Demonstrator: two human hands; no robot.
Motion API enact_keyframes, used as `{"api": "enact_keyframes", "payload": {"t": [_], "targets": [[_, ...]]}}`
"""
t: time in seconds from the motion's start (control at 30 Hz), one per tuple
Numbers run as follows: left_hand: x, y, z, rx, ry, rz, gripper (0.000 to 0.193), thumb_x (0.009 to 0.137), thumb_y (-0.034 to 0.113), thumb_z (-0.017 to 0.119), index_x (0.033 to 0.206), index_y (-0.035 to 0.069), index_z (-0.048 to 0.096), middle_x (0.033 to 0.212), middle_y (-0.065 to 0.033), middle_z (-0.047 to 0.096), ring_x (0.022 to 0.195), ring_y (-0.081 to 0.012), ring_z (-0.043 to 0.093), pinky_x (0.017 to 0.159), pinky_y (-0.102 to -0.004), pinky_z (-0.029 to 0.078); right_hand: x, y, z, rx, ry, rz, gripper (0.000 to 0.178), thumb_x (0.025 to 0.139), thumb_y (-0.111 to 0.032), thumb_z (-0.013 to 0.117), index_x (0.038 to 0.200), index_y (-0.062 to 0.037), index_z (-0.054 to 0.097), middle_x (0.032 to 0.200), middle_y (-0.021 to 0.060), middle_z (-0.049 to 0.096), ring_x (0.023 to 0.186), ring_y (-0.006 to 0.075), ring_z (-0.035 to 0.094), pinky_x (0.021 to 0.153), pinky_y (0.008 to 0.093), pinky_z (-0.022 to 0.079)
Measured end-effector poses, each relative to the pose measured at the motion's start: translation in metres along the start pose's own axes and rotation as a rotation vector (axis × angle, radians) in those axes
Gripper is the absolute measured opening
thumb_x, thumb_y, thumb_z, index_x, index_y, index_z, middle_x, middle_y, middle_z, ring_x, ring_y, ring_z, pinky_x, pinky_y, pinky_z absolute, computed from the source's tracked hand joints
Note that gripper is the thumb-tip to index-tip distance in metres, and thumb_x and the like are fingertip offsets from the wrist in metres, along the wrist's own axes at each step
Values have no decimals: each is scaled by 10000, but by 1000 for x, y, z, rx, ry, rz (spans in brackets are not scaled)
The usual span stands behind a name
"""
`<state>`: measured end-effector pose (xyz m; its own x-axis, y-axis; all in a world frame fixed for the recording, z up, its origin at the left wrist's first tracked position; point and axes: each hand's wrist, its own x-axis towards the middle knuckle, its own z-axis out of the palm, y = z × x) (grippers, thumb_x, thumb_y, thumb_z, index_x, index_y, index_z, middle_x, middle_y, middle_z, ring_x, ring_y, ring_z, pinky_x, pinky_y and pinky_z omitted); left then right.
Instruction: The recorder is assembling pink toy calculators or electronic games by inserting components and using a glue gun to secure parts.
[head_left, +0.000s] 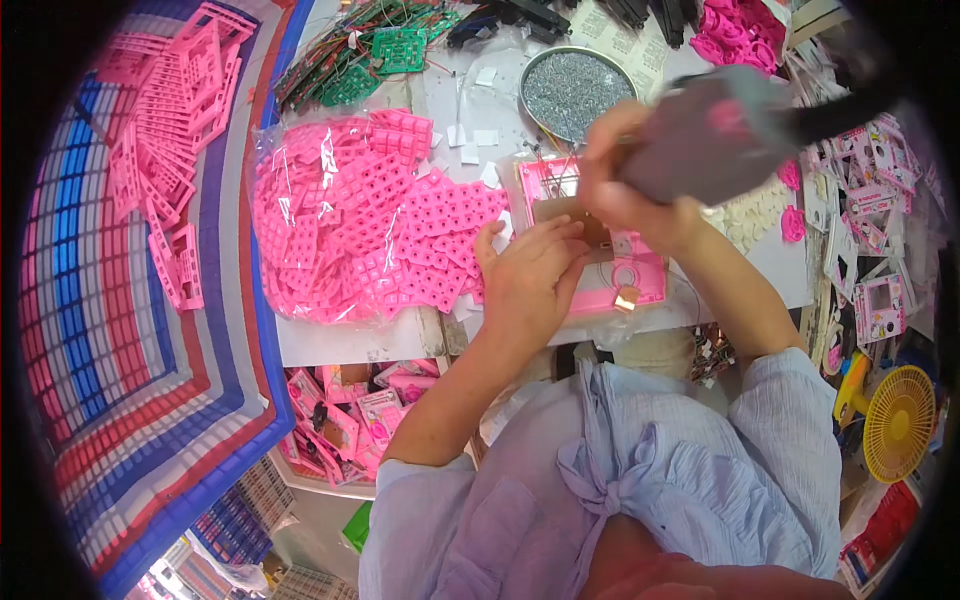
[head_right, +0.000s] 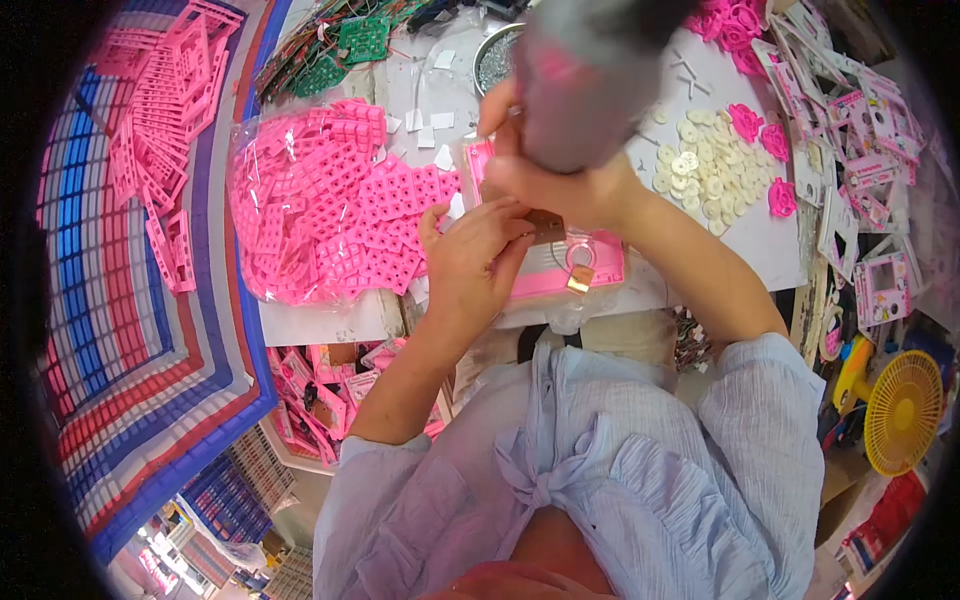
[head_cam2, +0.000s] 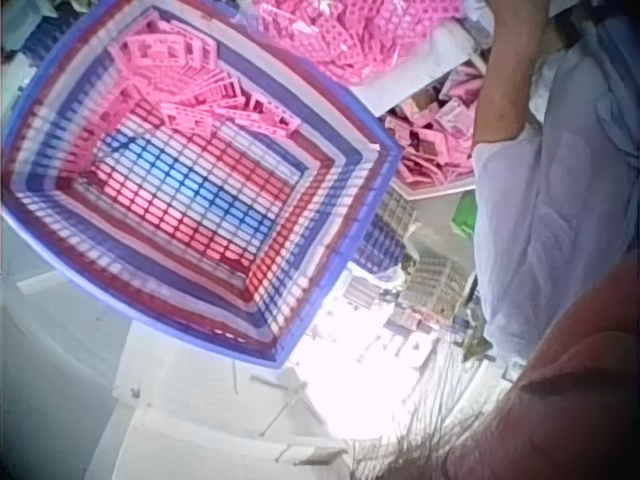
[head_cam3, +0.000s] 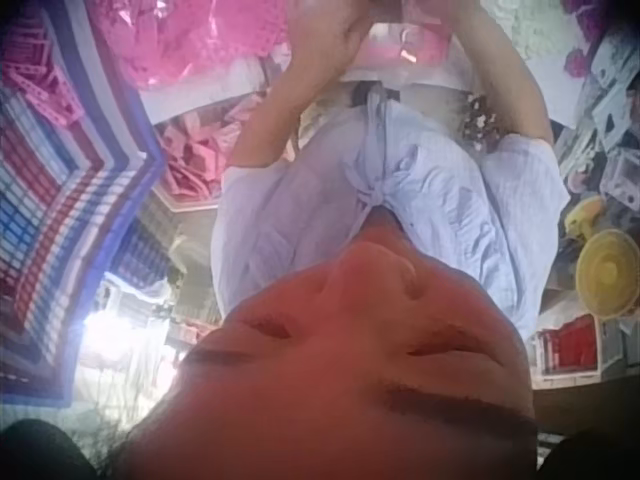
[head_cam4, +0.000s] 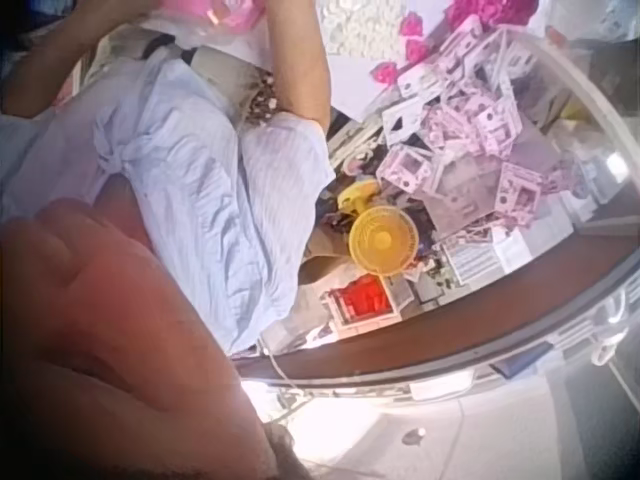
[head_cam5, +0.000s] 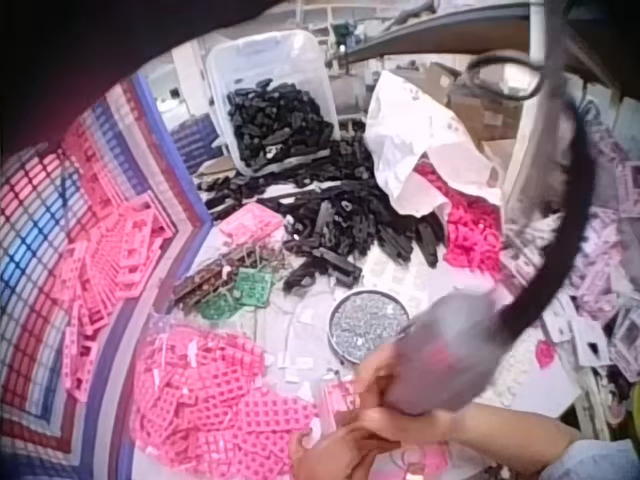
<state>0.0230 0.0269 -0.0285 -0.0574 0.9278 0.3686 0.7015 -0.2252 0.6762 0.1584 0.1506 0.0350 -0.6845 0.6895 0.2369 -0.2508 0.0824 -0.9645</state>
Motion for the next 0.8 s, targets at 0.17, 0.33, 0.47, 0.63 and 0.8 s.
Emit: {"api": "enact_keyframes", "payload": {"t": [0.17, 0.33, 0.47, 0.63, 0.8], "targets": [[12, 4, -3, -112, 19, -23, 58, 846, 95, 723, 901, 92, 705, 908, -21, 721, 802, -174, 672, 1122, -490, 214, 0, -11, 2, 423, -63, -332, 260, 868, -62, 651, 1022, -15, 447, 692, 73, 536, 494, 114, 483, 480, 279, 431], [14, 4, -4, -146, -3, -14, 97, 825, 121, 733, 921, 131, 744, 883, -11, 725, 866, -195, 688, 1105, -527, 208, -8, -7, 9, 418, -17, -325, 266, 863, -81, 663, 963, -20, 424, 672, 64, 510, 497, 125, 483, 495, 288, 440], [39, 9, -15, -64, -118, 72, 129, 801, 124, 761, 924, 113, 722, 804, -31, 673, 766, -208, 646, 1072, -505, 287, -11, -10, -1, 433, -4, -300, 266, 865, -79, 662, 964, -28, 420, 649, 61, 502, 496, 124, 474, 495, 287, 431], [145, -41, -16, 164, -119, -71, 203, 811, 263, 741, 966, 138, 779, 930, -77, 704, 982, -258, 641, 901, -557, 409, -13, 1, 4, 347, 51, -151, 239, 867, -89, 668, 966, -42, 455, 656, 43, 512, 503, 98, 464, 487, 272, 403], [174, -63, 37, 727, -256, -39, 184, 825, 215, 639, 900, 139, 789, 958, -66, 736, 1021, -256, 637, 916, -528, 355, -23, 11, 14, 182, -16, -78, 256, 877, -114, 673, 959, -77, 433, 675, 36, 508, 517, 101, 456, 510, 280, 392]]}}
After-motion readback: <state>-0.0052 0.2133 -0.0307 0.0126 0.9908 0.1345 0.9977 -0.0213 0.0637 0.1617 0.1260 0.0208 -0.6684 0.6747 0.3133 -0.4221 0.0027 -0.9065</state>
